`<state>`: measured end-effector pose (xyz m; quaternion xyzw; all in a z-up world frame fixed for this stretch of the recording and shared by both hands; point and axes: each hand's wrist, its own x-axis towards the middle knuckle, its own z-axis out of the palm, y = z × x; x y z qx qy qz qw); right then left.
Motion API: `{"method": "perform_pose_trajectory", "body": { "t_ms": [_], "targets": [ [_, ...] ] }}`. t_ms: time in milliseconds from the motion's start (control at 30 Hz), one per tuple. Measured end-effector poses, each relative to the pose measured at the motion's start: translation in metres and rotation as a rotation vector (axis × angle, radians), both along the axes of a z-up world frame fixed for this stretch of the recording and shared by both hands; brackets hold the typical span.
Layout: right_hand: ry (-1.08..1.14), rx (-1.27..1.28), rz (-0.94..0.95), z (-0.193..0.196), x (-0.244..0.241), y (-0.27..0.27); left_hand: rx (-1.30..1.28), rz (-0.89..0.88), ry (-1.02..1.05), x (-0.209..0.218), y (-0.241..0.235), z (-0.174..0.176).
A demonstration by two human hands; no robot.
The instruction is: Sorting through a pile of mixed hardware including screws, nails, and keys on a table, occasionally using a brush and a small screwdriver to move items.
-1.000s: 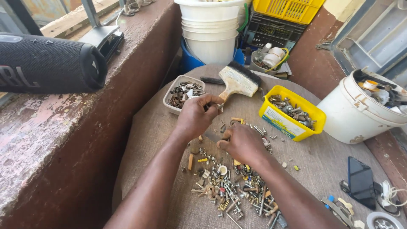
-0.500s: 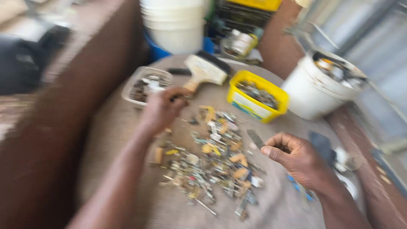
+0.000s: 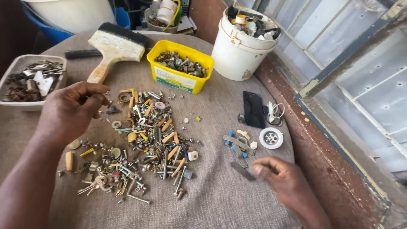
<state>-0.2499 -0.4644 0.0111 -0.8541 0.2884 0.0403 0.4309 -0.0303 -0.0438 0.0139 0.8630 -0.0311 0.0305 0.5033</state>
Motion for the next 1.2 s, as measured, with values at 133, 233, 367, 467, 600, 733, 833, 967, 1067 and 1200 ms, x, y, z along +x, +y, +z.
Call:
{"method": "perform_pose_trajectory", "body": {
  "t_ms": [133,233,367,467,600,733,833,967,1067,1200],
  "targets": [
    [-0.053,-0.192,-0.019,0.017,0.015,0.005,-0.002,-0.013,-0.002,0.002,-0.001,-0.005],
    [-0.191,-0.251,0.139,0.025,0.037,0.026,-0.04,-0.024,-0.059,0.014,0.005,-0.024],
    [-0.242,-0.249,0.382,0.037,0.082,0.085,-0.022,-0.008,-0.1,0.016,0.016,-0.02],
    [-0.219,-0.222,0.547,0.043,0.108,0.123,-0.122,-0.028,-0.103,0.011,0.019,-0.021],
    [-0.146,-0.337,0.897,0.032,0.138,0.154,-0.198,-0.094,-0.123,0.011,0.019,-0.022],
    [-0.151,-0.369,0.981,0.027,0.147,0.182,-0.19,-0.108,-0.151,0.014,0.019,-0.016],
    [-0.095,-0.366,0.977,0.029,0.148,0.187,-0.187,-0.128,-0.164,0.012,0.021,-0.015],
    [-0.17,-0.294,0.958,0.022,0.157,0.17,-0.198,-0.121,-0.188,0.014,0.021,-0.014],
    [-0.184,-0.214,0.965,0.013,0.159,0.16,-0.188,-0.119,-0.187,0.007,0.016,-0.016],
    [-0.191,-0.325,1.019,-0.011,0.163,0.157,-0.148,-0.126,-0.184,0.003,0.003,-0.017]
  ]
}}
